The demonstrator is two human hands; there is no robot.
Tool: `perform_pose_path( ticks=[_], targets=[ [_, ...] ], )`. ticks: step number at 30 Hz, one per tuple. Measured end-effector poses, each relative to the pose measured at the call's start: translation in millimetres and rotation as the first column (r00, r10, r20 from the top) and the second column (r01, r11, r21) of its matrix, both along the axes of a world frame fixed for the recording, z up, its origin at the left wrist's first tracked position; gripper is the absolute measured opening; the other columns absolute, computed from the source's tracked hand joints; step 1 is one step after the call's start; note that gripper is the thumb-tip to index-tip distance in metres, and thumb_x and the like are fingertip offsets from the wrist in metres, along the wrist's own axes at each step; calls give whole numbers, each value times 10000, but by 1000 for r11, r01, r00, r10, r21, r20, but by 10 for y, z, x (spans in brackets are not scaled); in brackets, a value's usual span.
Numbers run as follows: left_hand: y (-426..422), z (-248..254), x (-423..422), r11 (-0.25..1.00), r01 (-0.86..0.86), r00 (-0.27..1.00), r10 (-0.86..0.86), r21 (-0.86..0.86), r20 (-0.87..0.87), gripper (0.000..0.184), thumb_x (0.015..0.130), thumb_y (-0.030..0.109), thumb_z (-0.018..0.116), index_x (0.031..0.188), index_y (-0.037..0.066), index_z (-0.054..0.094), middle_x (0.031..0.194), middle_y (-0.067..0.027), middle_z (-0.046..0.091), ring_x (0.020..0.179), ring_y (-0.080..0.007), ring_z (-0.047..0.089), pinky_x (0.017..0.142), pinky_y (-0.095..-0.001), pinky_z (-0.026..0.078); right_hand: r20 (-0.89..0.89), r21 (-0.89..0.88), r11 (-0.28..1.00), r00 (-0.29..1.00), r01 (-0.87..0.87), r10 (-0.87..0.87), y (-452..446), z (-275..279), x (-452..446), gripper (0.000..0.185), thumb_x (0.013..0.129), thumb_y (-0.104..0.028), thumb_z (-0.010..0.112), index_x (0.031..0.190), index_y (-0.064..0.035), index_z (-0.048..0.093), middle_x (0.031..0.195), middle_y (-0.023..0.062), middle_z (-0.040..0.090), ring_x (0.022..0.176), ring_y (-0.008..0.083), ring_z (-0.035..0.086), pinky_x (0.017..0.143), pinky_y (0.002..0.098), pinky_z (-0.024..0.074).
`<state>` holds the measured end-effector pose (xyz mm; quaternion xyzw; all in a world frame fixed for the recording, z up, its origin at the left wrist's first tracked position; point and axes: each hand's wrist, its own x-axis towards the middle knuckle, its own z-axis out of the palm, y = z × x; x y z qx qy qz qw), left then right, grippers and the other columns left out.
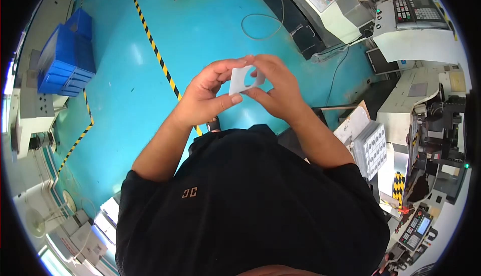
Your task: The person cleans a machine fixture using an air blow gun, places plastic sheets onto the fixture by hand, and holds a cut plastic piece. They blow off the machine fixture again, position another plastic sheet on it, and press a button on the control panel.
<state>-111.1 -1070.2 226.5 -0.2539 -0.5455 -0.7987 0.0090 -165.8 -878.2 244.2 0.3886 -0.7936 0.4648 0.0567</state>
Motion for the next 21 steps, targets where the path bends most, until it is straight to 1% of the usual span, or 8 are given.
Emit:
perform_pose_path(
  ticks=[2, 5, 8, 11, 14, 17, 20, 21],
  targets=[
    [-162, 19, -173, 1000, 8, 1000, -8, 3, -13, 527, 839, -72, 578, 1338, 21, 437, 1414, -132, 427, 1243, -224, 484, 1018, -369, 402, -54, -9, 997, 996, 71, -71, -168, 69, -95, 513, 670, -112, 782, 1144, -88, 587, 1049, 92, 593, 877, 233, 608, 704, 350, 521],
    [-313, 72, -286, 1000, -27, 999, 27, 13, 25, 463, 902, 47, 557, 1342, -6, 426, 1374, -182, 459, 1222, -297, 503, 1019, -432, 409, -172, -28, 991, 976, 134, -137, -349, 70, -240, 522, 648, -101, 801, 1128, -90, 595, 1035, 108, 594, 869, 241, 607, 668, 337, 525],
    [-454, 20, -365, 996, -55, 998, 53, 68, 30, 395, 934, 94, 536, 1305, -23, 472, 1266, -187, 554, 1165, -321, 550, 997, -436, 428, -266, -55, 993, 957, 107, -118, -519, 143, -367, 499, 656, -92, 804, 1112, -84, 602, 985, 109, 606, 845, 246, 609, 624, 317, 524],
    [-565, 86, -371, 982, -134, 991, 132, 134, 24, 339, 949, 135, 530, 1247, -27, 525, 1166, -188, 612, 1111, -308, 586, 947, -415, 465, -356, -100, 995, 933, 22, -56, -734, 163, -474, 439, 688, -84, 787, 1088, -68, 606, 920, 91, 634, 794, 233, 622, 598, 304, 521],
    [-734, 61, -350, 965, -225, 974, 221, 133, 42, 275, 947, 147, 540, 1168, -12, 578, 1122, -180, 629, 1065, -291, 607, 875, -395, 502, -355, -68, 997, 935, -23, -2, -907, 227, -471, 340, 731, -60, 753, 1041, -46, 616, 873, 80, 656, 741, 222, 630, 571, 296, 515],
    [-853, 112, -303, 939, -294, 956, 293, 178, 29, 221, 949, 142, 535, 1119, 12, 592, 1102, -167, 630, 1033, -274, 614, 831, -385, 518, -471, -88, 989, 879, -122, 67, -1078, 244, -516, 271, 753, -41, 727, 1005, -46, 627, 882, 80, 667, 717, 210, 635, 561, 291, 507],
    [-921, 144, -240, 906, -338, 938, 345, 257, 17, 200, 948, 99, 533, 1108, 6, 608, 1067, -115, 643, 1018, -203, 610, 869, -324, 508, -499, -97, 983, 862, -156, 87, -1218, 283, -499, 231, 761, -34, 715, 978, -51, 637, 873, 73, 664, 713, 207, 632, 559, 291, 497],
    [-951, 143, -222, 899, -345, 935, 355, 269, 15, 198, 947, 96, 534, 1106, 5, 608, 1075, -116, 637, 1025, -203, 606, 871, -326, 507, -515, -92, 981, 851, -169, 98, -1268, 298, -493, 237, 760, -34, 715, 984, -54, 639, 874, 69, 663, 714, 206, 631, 564, 293, 496]
  ],
)
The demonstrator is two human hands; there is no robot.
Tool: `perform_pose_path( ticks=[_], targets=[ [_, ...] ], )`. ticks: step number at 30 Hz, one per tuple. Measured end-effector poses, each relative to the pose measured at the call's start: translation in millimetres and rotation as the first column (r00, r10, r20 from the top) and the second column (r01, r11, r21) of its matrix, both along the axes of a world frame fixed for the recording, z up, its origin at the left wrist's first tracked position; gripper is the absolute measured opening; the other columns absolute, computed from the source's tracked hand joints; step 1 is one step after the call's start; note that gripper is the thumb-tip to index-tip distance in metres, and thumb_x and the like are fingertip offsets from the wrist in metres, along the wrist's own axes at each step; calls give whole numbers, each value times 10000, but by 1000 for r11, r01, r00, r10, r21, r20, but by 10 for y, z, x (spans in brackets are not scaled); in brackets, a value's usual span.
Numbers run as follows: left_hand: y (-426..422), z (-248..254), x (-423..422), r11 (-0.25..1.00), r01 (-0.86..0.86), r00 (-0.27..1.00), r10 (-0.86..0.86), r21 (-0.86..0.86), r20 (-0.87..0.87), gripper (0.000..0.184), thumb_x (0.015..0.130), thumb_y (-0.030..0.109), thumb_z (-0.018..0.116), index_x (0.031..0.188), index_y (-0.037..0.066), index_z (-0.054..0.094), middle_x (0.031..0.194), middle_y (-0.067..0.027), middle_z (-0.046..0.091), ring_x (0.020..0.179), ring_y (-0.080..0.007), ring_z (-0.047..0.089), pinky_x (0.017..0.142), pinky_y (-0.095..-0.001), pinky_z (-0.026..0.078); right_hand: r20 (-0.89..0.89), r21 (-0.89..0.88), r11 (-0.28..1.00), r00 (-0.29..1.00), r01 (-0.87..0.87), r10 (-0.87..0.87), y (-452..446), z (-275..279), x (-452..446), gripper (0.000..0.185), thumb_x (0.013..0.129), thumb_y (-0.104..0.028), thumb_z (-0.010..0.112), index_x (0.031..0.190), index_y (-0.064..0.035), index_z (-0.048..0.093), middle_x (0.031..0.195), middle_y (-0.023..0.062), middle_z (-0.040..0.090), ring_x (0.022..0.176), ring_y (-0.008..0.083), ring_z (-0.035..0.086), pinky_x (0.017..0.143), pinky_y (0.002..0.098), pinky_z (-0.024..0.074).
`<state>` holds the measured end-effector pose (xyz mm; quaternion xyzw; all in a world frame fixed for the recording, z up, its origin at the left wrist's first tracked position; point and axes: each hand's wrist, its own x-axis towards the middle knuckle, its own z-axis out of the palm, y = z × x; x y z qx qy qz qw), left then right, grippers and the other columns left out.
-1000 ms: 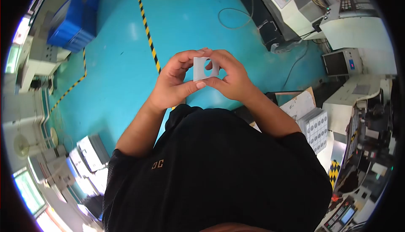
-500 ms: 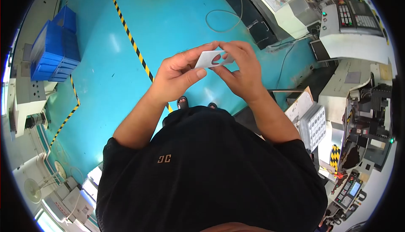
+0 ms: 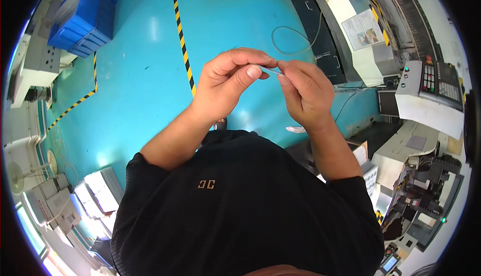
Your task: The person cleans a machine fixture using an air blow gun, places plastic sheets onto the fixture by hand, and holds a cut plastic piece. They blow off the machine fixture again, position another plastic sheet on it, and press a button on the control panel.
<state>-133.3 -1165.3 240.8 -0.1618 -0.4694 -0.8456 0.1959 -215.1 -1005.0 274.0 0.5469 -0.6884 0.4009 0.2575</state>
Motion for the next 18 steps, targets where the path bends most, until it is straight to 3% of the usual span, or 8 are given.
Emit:
perform_pose_path(
  ticks=[8, 18],
  targets=[
    [-166, -67, 21, 999, -42, 998, 43, 27, -51, 201, 943, 87, 537, 1113, 3, 604, 1118, -122, 610, 1055, -200, 585, 894, -333, 497, -72, 47, 999, 997, -18, 22, -193, 62, 47, 291, 754, -36, 717, 1035, -70, 649, 890, 50, 658, 731, 208, 630, 599, 311, 491],
    [-146, -108, -43, 999, -9, 999, 7, 37, 38, 226, 962, 146, 517, 1108, 1, 611, 1054, -119, 645, 994, -201, 611, 878, -338, 504, -23, 56, 998, 1000, 6, -5, -150, -3, 35, 223, 767, -41, 708, 983, -57, 655, 849, 49, 657, 698, 203, 619, 590, 309, 482]
  ],
)
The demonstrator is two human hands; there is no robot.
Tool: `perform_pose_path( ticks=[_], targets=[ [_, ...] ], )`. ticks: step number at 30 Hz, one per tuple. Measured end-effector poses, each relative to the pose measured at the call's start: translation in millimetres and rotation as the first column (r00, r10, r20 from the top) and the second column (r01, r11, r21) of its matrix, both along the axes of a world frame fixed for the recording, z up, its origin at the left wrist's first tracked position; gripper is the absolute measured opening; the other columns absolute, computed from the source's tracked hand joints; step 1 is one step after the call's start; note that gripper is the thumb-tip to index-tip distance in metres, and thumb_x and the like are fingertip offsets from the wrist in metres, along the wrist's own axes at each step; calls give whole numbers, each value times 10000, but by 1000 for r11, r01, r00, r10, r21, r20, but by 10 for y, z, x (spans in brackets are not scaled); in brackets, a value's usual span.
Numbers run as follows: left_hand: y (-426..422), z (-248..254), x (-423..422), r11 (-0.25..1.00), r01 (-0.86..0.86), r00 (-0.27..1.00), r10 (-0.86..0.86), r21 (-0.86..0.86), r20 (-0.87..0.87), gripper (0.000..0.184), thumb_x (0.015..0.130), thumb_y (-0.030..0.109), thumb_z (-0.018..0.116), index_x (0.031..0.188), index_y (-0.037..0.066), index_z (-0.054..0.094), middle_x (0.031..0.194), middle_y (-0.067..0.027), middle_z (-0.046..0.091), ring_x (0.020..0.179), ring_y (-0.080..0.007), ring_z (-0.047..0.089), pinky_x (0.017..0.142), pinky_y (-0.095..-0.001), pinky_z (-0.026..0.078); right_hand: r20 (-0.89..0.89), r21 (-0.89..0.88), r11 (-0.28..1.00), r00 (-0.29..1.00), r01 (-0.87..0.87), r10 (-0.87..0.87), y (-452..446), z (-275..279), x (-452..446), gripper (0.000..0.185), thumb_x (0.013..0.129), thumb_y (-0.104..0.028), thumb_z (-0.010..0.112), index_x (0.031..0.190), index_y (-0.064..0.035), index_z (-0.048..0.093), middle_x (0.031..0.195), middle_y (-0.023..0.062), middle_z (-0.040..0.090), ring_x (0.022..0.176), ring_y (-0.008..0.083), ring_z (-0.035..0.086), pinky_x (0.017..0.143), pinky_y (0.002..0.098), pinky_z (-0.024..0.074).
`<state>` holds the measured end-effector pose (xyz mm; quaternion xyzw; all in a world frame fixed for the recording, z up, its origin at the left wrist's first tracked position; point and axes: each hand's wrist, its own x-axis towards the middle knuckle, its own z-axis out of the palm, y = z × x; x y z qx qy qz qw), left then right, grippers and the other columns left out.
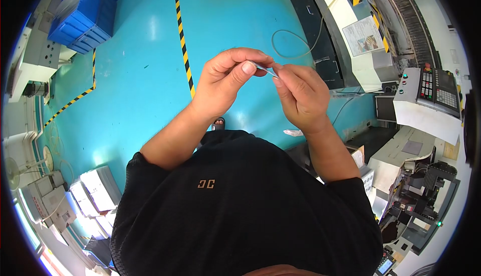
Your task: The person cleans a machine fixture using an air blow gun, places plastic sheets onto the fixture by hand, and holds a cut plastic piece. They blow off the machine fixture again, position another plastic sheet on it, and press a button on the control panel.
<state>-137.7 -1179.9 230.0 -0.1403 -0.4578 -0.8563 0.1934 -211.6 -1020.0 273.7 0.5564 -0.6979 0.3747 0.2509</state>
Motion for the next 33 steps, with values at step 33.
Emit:
perform_pose_path(
  ticks=[33],
  targets=[
    [615, -2350, -1603, -158, 969, 224, 248, -189, 943, 346, 877, 142, 574, 1208, 41, 562, 1001, -54, 624, 779, -96, 565, 617, -290, 464, 77, 841, -494, -953, 220, -294, 5020, -3287, 2098, 363, 841, -321, 575, 1118, -88, 597, 1044, 211, 608, 1005, 405, 567, 901, 482, 430]
  ],
)
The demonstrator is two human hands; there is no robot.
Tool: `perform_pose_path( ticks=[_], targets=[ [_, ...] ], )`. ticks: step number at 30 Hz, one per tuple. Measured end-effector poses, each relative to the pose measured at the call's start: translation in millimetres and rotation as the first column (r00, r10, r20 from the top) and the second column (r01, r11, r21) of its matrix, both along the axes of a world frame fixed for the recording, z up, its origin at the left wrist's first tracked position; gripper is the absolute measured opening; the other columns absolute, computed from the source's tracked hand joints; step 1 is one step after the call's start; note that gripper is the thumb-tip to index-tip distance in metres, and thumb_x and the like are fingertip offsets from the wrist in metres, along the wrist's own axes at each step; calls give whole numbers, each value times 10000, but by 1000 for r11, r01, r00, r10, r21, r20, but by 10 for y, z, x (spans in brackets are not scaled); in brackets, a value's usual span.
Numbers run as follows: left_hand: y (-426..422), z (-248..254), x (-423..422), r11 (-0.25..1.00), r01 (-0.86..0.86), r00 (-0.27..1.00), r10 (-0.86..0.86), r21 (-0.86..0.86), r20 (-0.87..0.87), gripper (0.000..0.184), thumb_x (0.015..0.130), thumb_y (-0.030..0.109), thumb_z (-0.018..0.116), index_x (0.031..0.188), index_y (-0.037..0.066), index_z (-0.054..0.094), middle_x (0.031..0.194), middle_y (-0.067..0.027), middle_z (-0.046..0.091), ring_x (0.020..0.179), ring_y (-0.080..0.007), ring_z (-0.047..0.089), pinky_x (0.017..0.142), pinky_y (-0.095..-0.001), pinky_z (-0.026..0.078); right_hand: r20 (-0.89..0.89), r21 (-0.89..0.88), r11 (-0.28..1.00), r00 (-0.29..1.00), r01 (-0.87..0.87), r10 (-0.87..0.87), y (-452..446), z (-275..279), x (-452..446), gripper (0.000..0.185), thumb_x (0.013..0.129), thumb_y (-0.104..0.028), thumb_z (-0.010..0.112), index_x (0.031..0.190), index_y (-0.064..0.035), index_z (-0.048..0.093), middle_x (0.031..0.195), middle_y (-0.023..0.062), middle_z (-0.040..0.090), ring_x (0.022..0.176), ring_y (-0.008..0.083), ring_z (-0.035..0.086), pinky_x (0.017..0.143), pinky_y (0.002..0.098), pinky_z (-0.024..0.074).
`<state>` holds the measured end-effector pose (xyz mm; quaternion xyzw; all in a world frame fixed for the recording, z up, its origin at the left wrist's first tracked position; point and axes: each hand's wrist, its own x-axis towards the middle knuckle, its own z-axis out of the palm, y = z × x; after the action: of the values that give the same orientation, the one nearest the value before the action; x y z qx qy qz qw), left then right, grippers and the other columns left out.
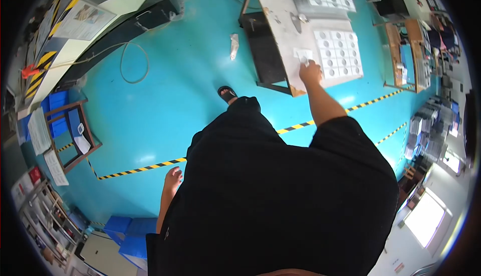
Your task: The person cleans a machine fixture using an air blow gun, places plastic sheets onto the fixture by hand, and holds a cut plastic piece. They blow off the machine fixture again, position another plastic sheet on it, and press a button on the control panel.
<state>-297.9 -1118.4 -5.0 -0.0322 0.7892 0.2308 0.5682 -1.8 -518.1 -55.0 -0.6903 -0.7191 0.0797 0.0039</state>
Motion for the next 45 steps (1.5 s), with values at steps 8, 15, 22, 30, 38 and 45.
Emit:
perform_pose_path(
  ticks=[8, 15, 22, 30, 38, 45],
  targets=[
    [-534, -1869, -369, 933, 301, 930, -242, 198, -276, 313, 901, 273, 514, 942, -26, 596, 837, -211, 634, 796, -321, 610, 726, -401, 469, -183, -566, 617, 813, -547, 553, -1009, -448, -1597, 296, 832, -339, 592, 983, -85, 577, 970, 183, 635, 948, 389, 599, 801, 478, 486],
    [-662, -579, -1833, 978, 35, 961, 24, 206, -277, 370, 837, 342, 589, 956, -7, 616, 811, -143, 630, 766, -255, 607, 716, -369, 470, -381, -400, 320, 474, -859, 794, -1852, -177, -4876, 551, 818, -392, 613, 1245, -56, 524, 1162, 212, 594, 1099, 382, 552, 940, 440, 443],
    [-1590, -137, -3248, 804, -539, 825, 564, 253, -35, 411, 830, 226, 592, 1157, -22, 566, 887, -80, 628, 729, -148, 584, 629, -309, 457, -208, 485, 236, 151, -842, 966, -2712, 1315, -8159, 553, 810, -366, 641, 1213, -6, 521, 1234, 227, 525, 1179, 405, 465, 957, 510, 380],
    [-1511, 472, -5804, 731, -475, 775, 611, 491, -161, 416, 875, 243, 582, 1216, 8, 548, 1033, -73, 626, 901, -143, 574, 760, -283, 462, 22, 712, 37, 75, -701, 997, -3490, 2224, -10456, 640, 797, -436, 654, 1219, 23, 510, 1239, 204, 522, 1185, 400, 444, 985, 524, 332],
    [-1889, 1161, -8008, 456, -566, 630, 776, 686, 4, 449, 887, 257, 613, 1267, 46, 499, 1137, -61, 599, 997, -156, 569, 842, -321, 462, -742, 616, 311, -399, -724, 539, -4195, 2590, -11734, 398, 854, -293, 622, 1132, -13, 572, 937, 168, 647, 773, 289, 647, 682, 331, 502],
    [-2728, 1075, -9920, 130, -698, 316, 938, 704, 140, 350, 897, 149, 557, 1229, 78, 470, 1060, -66, 599, 927, -174, 597, 775, -344, 498, -559, -144, 32, 108, -989, 822, -4772, 2415, -12003, 384, 860, -299, 639, 1098, -2, 586, 812, 218, 620, 797, 391, 615, 679, 422, 472]
  ],
)
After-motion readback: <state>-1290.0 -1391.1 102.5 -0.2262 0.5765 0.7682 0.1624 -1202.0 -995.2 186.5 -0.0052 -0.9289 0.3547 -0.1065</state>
